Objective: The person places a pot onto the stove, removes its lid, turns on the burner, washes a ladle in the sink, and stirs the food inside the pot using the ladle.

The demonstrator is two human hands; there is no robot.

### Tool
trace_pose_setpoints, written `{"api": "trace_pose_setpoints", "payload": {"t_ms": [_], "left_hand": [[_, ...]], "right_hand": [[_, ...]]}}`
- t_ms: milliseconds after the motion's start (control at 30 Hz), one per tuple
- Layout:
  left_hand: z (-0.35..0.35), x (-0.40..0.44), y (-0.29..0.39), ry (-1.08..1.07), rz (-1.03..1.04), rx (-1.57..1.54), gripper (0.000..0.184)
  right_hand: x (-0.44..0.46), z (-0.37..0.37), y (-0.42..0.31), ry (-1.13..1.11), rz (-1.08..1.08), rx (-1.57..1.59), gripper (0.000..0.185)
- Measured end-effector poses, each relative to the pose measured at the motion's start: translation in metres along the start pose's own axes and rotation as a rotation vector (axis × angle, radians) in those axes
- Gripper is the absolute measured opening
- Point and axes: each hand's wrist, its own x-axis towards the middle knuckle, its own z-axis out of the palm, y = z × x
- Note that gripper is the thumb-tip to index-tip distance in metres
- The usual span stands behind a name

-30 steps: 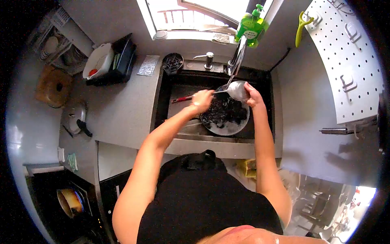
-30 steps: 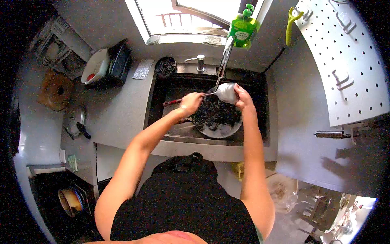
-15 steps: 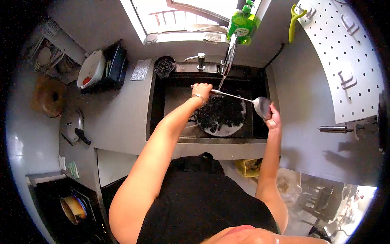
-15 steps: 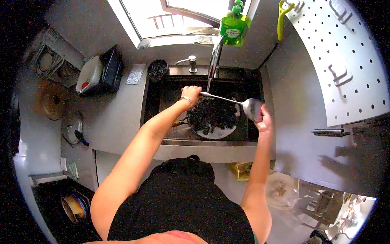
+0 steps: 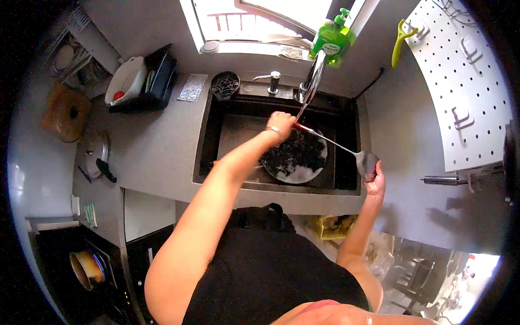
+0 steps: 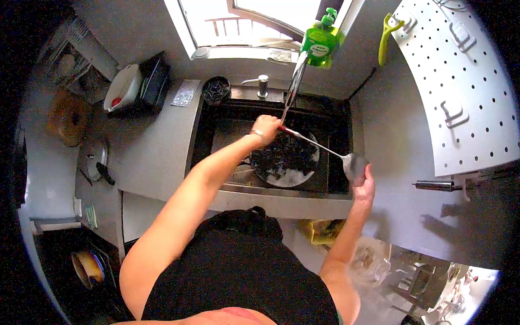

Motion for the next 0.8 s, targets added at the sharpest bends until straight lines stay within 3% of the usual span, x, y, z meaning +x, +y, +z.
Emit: {"api": "trace_pose_setpoints", "payload": {"t_ms": [33,133,167,300,333,367,400,433,567,633,800], "left_hand": [[-0.016,-0.012,-0.006,-0.061,-0.008,-0.085,0.018],[-0.018,-0.036,-0.032,0.043,0.083,0.074,0.020],[-0.027,-0.045,-0.034,0.037,0.091,0.087,0.022],[-0.063,-0.101,-0.054,0.031,0.121,-0.010,0.035],[-0.076,-0.117,-0.059,0.004,0.095,-0.039,0.034],[-0.082,-0.132,-0.068,-0.024,0.076,-0.039,0.033],[-0.086,-0.145,-0.075,-0.035,0.010,-0.075,0.032],[-0.089,-0.157,-0.081,-0.048,-0.058,-0.113,0.033],[-0.102,-0.187,-0.090,-0.181,-0.402,-0.340,0.032],[-0.101,-0.195,-0.095,-0.268,-0.498,-0.556,0.033],[-0.106,-0.191,-0.079,-0.652,-0.691,-1.123,0.029]], "right_hand": [[0.000,0.007,0.000,-0.010,0.006,0.022,0.027],[0.043,-0.007,0.030,-0.033,0.118,0.076,0.030],[0.067,-0.018,0.047,-0.156,0.229,0.186,0.028],[0.125,0.018,0.114,0.019,0.341,-0.068,0.011],[0.123,0.046,0.126,0.084,0.307,-0.042,0.024],[0.145,0.041,0.141,-0.150,0.449,0.117,0.047],[0.127,0.075,0.142,-0.191,0.547,0.139,0.066],[0.126,0.085,0.149,-0.171,0.546,-0.023,0.074],[0.122,0.133,0.179,0.019,0.323,-0.816,0.079],[0.135,0.137,0.199,-0.110,0.173,-0.911,0.057],[0.149,0.129,0.206,-0.318,-0.137,-0.841,0.029]]}}
